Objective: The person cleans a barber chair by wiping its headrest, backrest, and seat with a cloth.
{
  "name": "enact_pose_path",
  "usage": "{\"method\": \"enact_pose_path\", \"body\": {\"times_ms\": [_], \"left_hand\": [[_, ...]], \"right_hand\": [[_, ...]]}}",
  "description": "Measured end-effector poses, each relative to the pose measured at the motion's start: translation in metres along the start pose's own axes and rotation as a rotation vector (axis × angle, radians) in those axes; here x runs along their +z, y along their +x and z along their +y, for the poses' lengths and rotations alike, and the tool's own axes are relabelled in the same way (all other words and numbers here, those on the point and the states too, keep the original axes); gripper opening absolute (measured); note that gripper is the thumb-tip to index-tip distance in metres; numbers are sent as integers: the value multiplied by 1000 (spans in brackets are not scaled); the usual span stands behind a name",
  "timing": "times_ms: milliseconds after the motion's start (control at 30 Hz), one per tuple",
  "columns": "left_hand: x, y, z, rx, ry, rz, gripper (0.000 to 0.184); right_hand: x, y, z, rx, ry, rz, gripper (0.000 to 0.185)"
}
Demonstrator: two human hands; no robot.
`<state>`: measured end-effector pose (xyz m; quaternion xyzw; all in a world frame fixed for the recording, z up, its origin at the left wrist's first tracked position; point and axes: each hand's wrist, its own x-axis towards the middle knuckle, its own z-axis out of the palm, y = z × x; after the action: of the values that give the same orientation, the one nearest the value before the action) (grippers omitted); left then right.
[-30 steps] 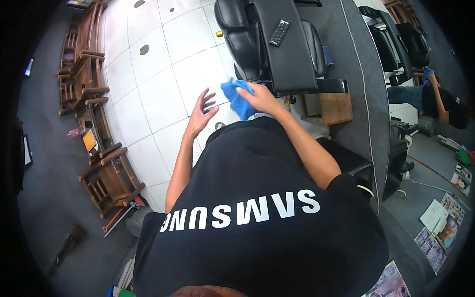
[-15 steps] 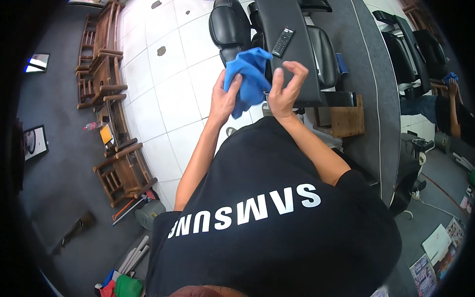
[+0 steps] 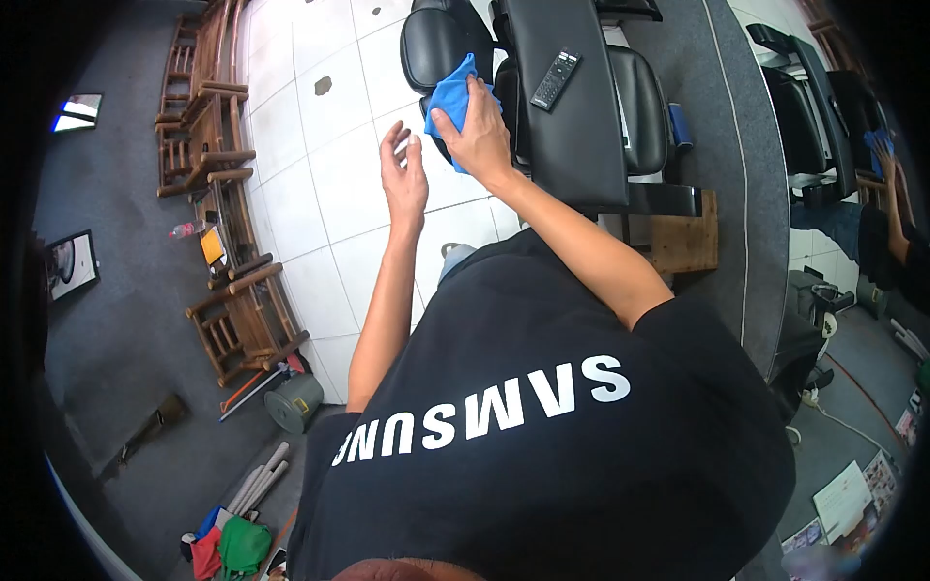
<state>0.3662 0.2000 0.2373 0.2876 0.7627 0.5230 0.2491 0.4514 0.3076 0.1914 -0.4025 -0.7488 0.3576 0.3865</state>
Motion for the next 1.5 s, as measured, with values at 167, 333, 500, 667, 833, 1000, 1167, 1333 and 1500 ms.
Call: {"method": "enact_pose_path", "body": {"times_ms": [167,333,500,667,833,1000,1167,1333,1500], "left_hand": [[8,24,7,16,42,-69,58],[17,29,-10,118,229,-343,77],[26,23,-12,127,194,-339,73],[26,21,-15,143,213,-335,74],[26,20,-19,170,254,-310,75],[28,26,-45,164,190,-328,75],[22,23,-37,209,98,-395,67],[26,28,-54,240,152,-357,69],[25,26,-39,190,162,-377,79]], "right_hand": [[-22,-22,12,-47,-25,-64,59],[-73,-26,38,329,217,-173,45],[-77,36,15,372,618,197,47],[-32,152,-12,-51,390,41,41],[49,170,10,-510,-207,12,35],[6,111,6,-633,61,-160,28],[-34,37,3,-524,282,-298,26],[-54,25,26,241,804,-256,38],[-62,101,18,615,1304,368,44]]}}
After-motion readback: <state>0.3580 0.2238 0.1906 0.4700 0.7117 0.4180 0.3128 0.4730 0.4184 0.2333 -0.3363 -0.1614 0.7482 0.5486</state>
